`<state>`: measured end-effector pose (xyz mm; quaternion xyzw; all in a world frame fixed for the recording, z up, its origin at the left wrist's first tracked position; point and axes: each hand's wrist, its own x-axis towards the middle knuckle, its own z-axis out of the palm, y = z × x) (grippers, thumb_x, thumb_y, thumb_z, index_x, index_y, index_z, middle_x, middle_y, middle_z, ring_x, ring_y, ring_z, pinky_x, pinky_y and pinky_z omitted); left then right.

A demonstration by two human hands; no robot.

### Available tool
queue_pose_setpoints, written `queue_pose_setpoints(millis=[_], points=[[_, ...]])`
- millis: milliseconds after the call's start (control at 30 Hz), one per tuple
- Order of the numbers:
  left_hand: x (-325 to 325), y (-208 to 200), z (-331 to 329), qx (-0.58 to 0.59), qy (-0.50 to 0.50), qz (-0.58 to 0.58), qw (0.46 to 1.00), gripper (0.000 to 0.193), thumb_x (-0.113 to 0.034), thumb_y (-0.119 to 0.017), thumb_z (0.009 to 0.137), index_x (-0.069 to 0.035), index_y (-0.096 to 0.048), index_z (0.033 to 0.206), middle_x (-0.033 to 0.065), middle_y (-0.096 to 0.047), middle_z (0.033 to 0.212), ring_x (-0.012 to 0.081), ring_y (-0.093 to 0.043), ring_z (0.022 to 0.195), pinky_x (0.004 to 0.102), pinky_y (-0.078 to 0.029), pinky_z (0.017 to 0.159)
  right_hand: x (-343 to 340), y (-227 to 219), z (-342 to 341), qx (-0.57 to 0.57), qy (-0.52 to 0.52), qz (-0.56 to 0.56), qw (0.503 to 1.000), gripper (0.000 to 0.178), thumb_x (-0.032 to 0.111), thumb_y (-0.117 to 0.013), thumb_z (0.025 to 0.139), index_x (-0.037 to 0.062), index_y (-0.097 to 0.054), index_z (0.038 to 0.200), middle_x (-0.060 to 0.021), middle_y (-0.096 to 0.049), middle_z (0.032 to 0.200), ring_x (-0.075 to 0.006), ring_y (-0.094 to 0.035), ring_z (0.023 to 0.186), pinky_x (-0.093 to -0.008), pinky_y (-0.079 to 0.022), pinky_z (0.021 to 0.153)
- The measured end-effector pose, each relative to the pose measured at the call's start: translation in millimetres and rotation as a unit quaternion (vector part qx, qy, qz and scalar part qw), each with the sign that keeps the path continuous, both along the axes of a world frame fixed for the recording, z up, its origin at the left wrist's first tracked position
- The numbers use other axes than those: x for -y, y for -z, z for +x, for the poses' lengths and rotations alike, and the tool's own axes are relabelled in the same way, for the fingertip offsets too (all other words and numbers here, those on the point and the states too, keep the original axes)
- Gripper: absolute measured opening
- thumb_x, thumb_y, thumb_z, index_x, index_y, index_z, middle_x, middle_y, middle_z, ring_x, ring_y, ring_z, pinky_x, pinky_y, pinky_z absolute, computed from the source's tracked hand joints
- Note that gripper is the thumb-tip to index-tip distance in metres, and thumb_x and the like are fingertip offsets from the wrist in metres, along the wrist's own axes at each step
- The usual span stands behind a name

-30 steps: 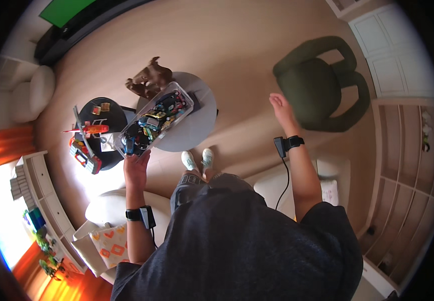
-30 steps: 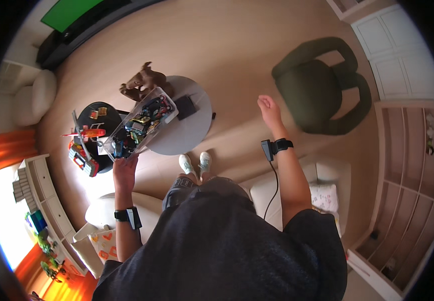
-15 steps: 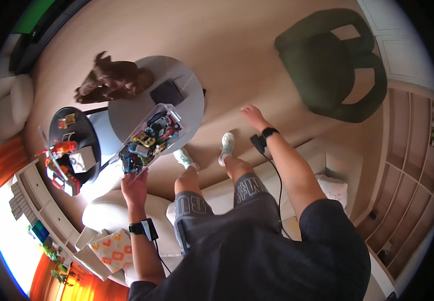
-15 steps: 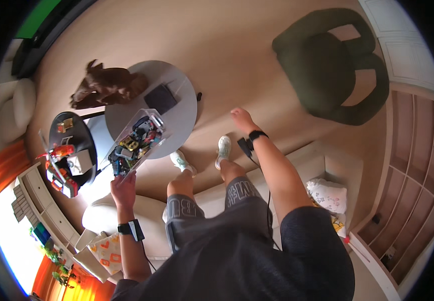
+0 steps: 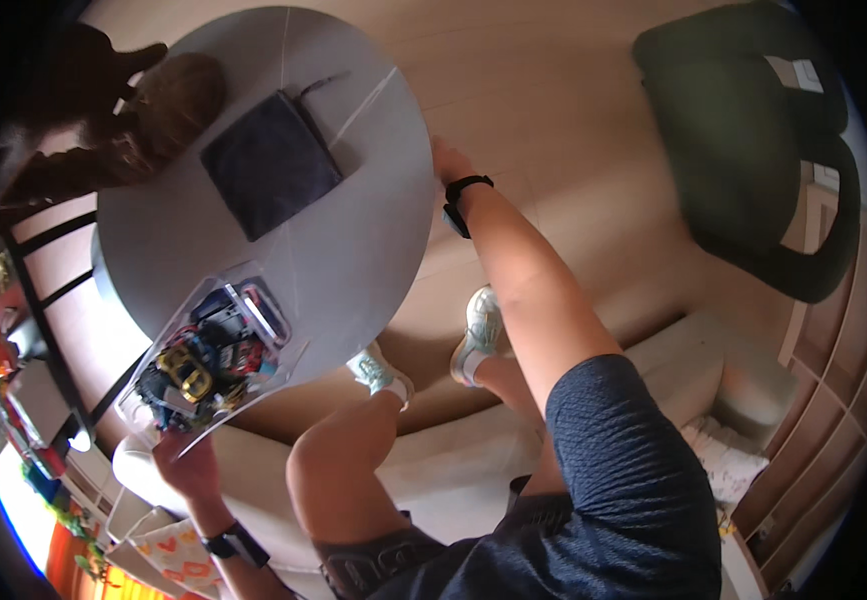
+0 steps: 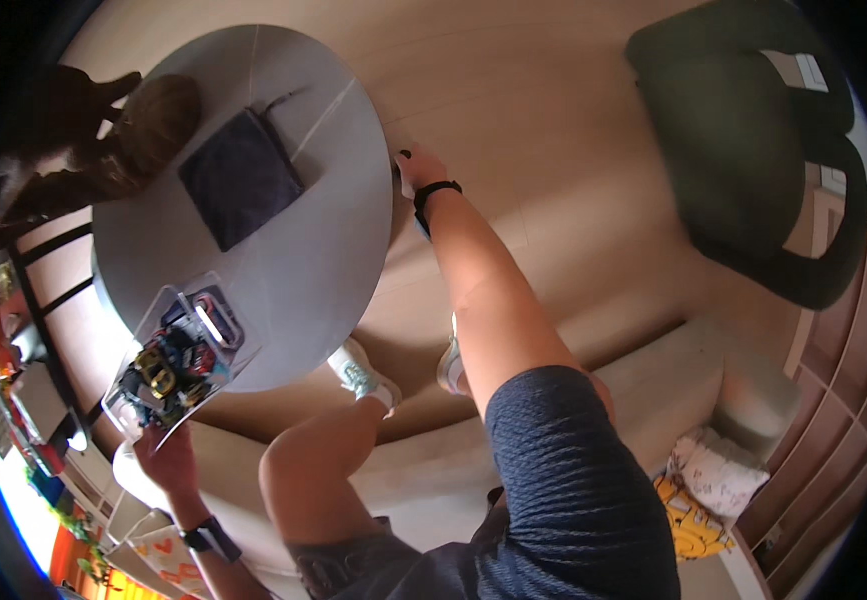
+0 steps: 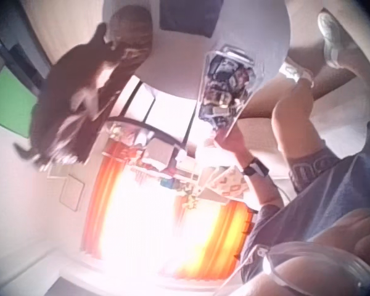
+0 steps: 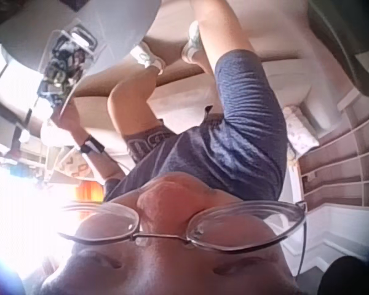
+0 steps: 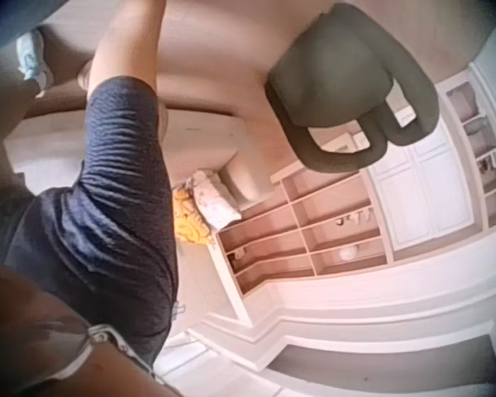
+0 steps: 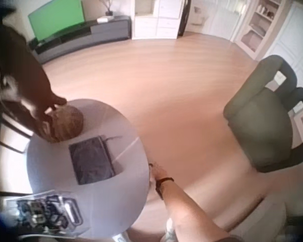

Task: The recorder organizes several small toy cars from a table into a clear plastic container.

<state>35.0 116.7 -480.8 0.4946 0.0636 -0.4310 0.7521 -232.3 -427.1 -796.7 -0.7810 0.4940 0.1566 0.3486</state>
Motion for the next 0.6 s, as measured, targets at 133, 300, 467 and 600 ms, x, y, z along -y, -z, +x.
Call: queue_pose_setpoints(millis=[133,300,467,600], points=[[14,-9,-20,-0.008,-0.045,0.049,0.998,0.055,-0.028,-0.056,0.096,-0.004,-0.049,0.144,0.0126,-0.058,0.144,0.0302,-0.053,0.135,0.0510,-0.043,0.113,-14,55,4,0.007,-0.049,0.006,0.999,0.045,0.021,-0.053,0.099,0.0132,-0.047,0.143,-0.0201,-0.061,0.130,-0.0420,-0.063,0.115,-0.0495,-0.053,0.096],[9,17,-28,-0.013,-0.055,0.013,0.998,0.050,-0.025,-0.051,0.099,-0.002,-0.049,0.143,0.0148,-0.058,0.144,0.0323,-0.054,0.134,0.0519,-0.046,0.111,-7,104,-13,0.089,0.034,-0.065,0.993,0.049,0.023,-0.054,0.099,0.0034,-0.042,0.143,-0.0279,-0.062,0.125,-0.0445,-0.063,0.114,-0.0515,-0.053,0.094],[19,23,-30,-0.011,-0.050,-0.007,0.999,0.048,-0.024,-0.051,0.097,-0.001,-0.051,0.139,0.0149,-0.057,0.144,0.0337,-0.054,0.134,0.0533,-0.045,0.112,86,104,-66,0.083,-0.024,-0.068,0.994,0.047,0.033,-0.057,0.098,0.0028,-0.059,0.133,-0.0220,-0.068,0.122,-0.0376,-0.065,0.111,-0.0488,-0.052,0.093],[59,40,-34,0.019,-0.089,0.059,0.994,0.041,-0.028,-0.049,0.099,-0.001,-0.052,0.129,0.0156,-0.063,0.132,0.0367,-0.065,0.114,0.0480,-0.053,0.099,203,19,-62,-0.009,-0.090,-0.028,0.996,0.041,0.026,-0.070,0.090,0.0036,-0.066,0.125,-0.0186,-0.073,0.104,-0.0283,-0.070,0.097,-0.0430,-0.056,0.080]])
